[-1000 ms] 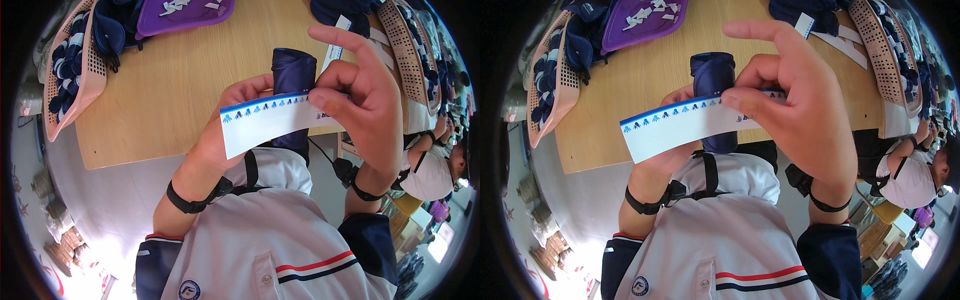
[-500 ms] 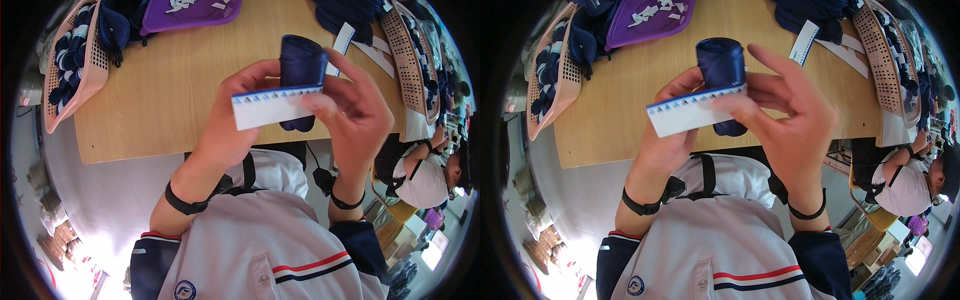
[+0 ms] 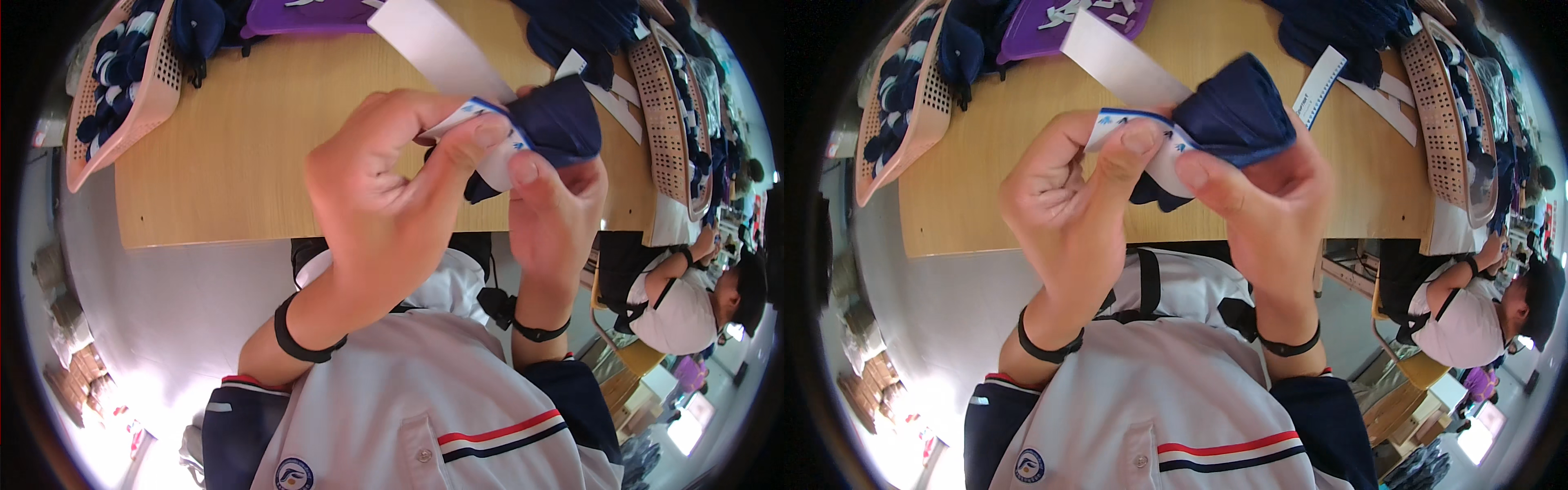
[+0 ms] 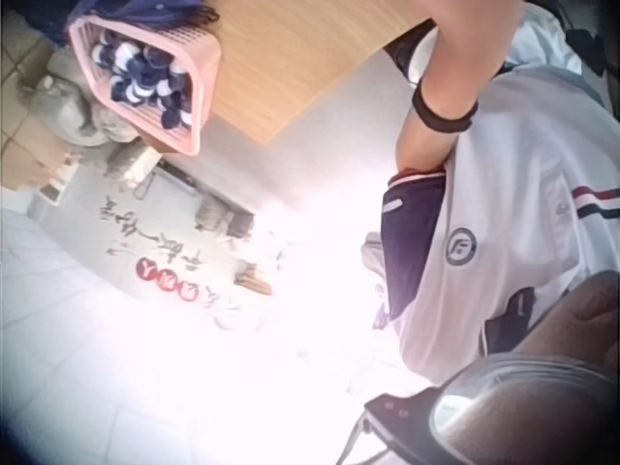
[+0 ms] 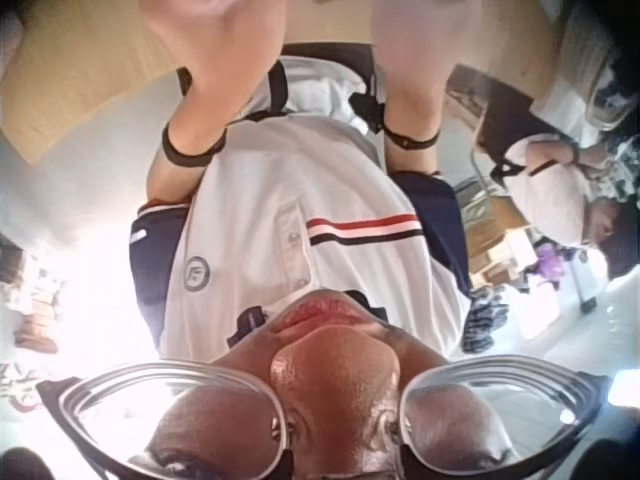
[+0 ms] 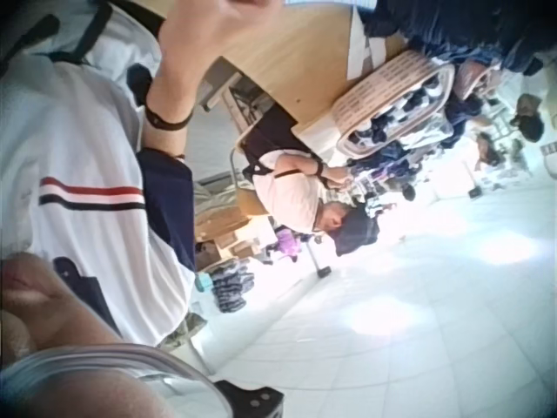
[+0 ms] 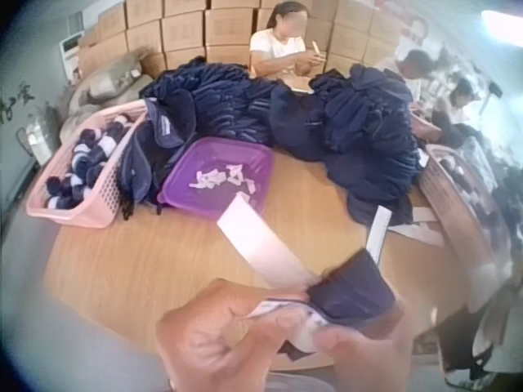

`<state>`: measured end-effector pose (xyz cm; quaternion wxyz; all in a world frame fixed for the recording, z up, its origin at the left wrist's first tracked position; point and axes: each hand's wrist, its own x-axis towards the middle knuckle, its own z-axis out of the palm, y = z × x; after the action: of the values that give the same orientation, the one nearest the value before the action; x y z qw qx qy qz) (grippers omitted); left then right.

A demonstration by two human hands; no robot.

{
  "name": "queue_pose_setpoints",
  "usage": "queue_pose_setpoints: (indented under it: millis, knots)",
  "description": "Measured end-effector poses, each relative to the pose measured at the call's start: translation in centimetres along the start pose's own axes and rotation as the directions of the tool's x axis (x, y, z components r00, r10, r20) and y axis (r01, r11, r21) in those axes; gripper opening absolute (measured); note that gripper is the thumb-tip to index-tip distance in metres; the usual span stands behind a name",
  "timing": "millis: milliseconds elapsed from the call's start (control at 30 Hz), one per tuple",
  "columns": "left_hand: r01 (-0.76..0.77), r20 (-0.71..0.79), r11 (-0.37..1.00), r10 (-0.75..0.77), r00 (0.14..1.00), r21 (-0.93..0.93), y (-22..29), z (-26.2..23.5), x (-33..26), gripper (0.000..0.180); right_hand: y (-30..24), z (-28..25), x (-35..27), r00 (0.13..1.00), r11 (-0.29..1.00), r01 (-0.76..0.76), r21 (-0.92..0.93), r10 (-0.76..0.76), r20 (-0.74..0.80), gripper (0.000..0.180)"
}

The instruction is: Folding blue socks and applying paper labels to them.

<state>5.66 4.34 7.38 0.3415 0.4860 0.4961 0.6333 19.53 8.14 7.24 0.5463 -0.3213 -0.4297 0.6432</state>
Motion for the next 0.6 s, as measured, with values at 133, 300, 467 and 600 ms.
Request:
queue_pose_setpoints:
  millis: [133,300,467,600]
  knots:
    - [-0.071,-0.079,0.986,0.084,0.993,0.151,1.5,-0.1,0.7,0.011,0.2,0.1,-1.0,0.998,0.988,0.045,0.151,-0.05,0.024,0.056]
    - [-0.121,-0.077,0.984,0.132,0.988,0.132,1.7,-0.2,1.5,0.01,0.6,-0.2,-1.6,1.0,0.989,-0.026,0.148,0.027,-0.001,0.06]
    - [-0.446,0.014,0.782,0.489,0.872,0.436,1.3,-1.0,2.6,0.02,1.0,-0.4,-2.3,0.999,0.987,0.043,0.156,-0.038,-0.031,0.063]
    - [-0.455,0.077,0.747,0.482,0.873,0.485,1.6,-0.8,1.6,0.022,1.1,-0.3,-2.4,0.991,0.947,0.051,0.316,-0.088,0.104,0.071]
